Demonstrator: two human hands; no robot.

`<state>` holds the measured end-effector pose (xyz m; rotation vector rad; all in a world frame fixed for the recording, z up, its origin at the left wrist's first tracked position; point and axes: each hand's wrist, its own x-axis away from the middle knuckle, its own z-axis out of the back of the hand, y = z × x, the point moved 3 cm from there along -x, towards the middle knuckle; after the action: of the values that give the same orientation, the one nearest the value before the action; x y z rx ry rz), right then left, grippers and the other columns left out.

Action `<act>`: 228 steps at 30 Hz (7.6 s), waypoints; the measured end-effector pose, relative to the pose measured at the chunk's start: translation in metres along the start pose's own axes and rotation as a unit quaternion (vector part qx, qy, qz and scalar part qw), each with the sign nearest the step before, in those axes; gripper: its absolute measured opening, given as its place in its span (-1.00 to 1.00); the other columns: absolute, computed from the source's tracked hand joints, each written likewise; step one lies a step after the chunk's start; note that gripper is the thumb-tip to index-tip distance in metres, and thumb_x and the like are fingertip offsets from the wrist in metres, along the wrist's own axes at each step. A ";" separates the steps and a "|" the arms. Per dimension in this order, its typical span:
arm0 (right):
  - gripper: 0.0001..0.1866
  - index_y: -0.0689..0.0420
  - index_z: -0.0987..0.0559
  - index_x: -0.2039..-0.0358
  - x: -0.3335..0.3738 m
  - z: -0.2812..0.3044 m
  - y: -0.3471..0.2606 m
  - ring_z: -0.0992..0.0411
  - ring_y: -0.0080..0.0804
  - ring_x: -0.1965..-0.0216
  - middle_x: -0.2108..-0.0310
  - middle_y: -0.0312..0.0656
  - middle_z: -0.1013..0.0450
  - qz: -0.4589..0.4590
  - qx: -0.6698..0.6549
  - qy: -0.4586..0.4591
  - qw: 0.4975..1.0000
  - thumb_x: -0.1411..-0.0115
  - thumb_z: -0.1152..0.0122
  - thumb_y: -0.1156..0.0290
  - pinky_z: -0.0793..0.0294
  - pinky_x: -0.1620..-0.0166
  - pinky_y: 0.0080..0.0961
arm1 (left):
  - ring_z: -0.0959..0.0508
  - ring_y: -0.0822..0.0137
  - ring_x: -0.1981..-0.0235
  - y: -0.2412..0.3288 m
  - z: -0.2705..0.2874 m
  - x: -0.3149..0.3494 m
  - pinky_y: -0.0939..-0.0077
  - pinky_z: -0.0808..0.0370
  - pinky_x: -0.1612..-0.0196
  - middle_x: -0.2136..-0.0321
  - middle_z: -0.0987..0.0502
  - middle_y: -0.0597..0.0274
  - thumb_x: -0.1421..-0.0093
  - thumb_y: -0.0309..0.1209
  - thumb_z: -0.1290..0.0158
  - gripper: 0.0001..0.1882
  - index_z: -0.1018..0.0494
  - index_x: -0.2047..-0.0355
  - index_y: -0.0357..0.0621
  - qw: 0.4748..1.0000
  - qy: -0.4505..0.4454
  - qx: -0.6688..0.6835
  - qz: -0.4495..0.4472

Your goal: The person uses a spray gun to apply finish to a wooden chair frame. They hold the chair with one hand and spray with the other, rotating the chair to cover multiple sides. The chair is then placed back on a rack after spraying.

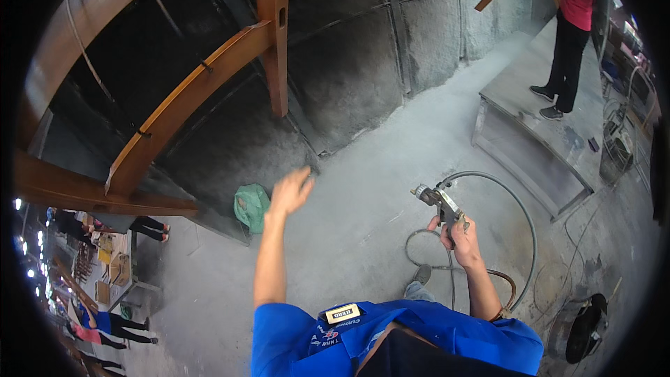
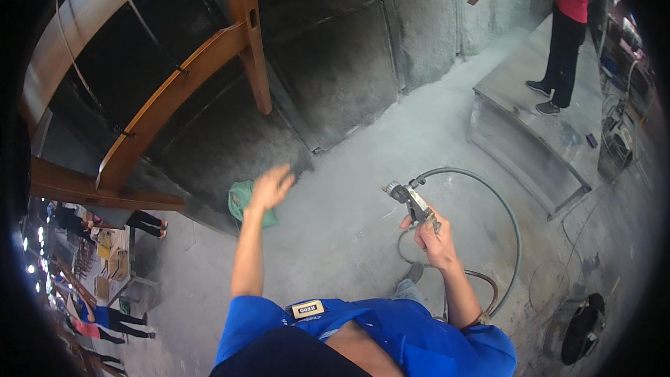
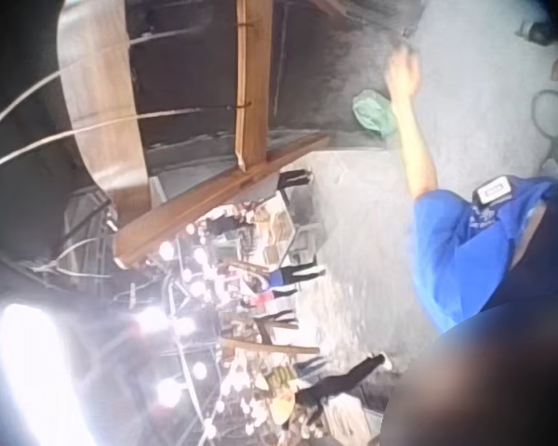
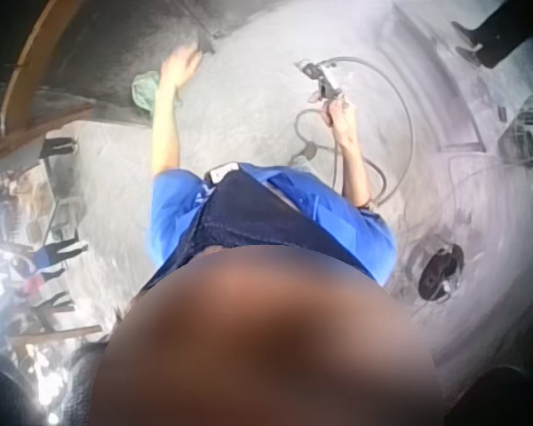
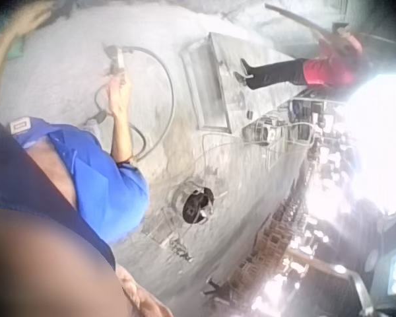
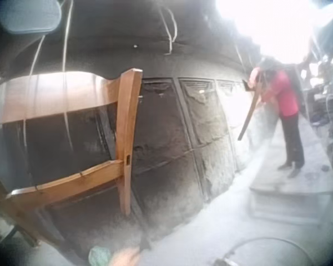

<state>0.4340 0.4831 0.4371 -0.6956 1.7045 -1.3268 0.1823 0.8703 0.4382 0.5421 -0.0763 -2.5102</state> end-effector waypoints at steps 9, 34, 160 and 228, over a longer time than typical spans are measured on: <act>0.10 0.32 -0.33 -0.34 0.088 0.005 -0.076 -0.21 -0.71 0.68 0.35 -0.14 -0.56 0.021 0.037 0.047 0.998 -0.24 0.09 -0.53 -0.16 0.63 -0.67 | -0.68 0.02 0.26 -0.077 -0.229 0.506 -0.04 -0.58 0.28 0.33 -0.66 -0.08 -0.30 -0.09 -0.05 -0.58 -0.53 0.17 -0.27 0.879 -0.421 0.046 0.220; 0.15 0.39 -0.33 0.09 0.254 0.044 -0.224 -0.17 -0.69 0.70 0.54 -0.24 -0.36 0.289 -0.016 0.170 0.942 -0.11 0.31 -0.70 -0.15 0.64 -0.71 | -0.60 0.02 -0.05 0.169 -0.240 0.534 0.06 -0.57 0.00 -0.13 -0.53 -0.05 -0.42 0.05 0.07 -0.34 -0.30 -0.33 -0.17 0.656 -0.382 0.424 0.493; 0.14 0.35 -0.42 0.10 0.244 0.181 -0.070 -0.18 -0.64 0.72 0.51 -0.16 -0.40 0.214 -0.271 0.229 0.910 -0.12 0.31 -0.70 -0.18 0.67 -0.66 | -0.68 -0.05 0.24 0.286 0.085 0.102 0.15 -0.52 0.06 0.34 -0.68 -0.09 -0.16 -0.14 -0.25 -0.52 -0.53 0.14 -0.37 0.884 0.353 0.141 0.271; -0.19 0.26 -0.40 -0.31 -0.032 0.014 -0.104 -0.67 -0.19 0.23 0.04 0.10 -0.59 0.222 0.262 -0.082 0.935 -0.33 -0.16 -0.18 -0.64 0.19 -0.31 | -0.66 0.11 0.42 0.273 -0.052 -0.100 0.27 -0.53 0.31 0.45 -0.66 0.06 -0.19 0.12 -0.27 -0.46 -0.61 0.25 -0.18 0.901 0.064 0.425 0.055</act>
<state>0.4543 0.4730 0.5441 -0.0948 1.1958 -1.2714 0.4202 0.6983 0.4730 0.9984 -1.1534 -2.2212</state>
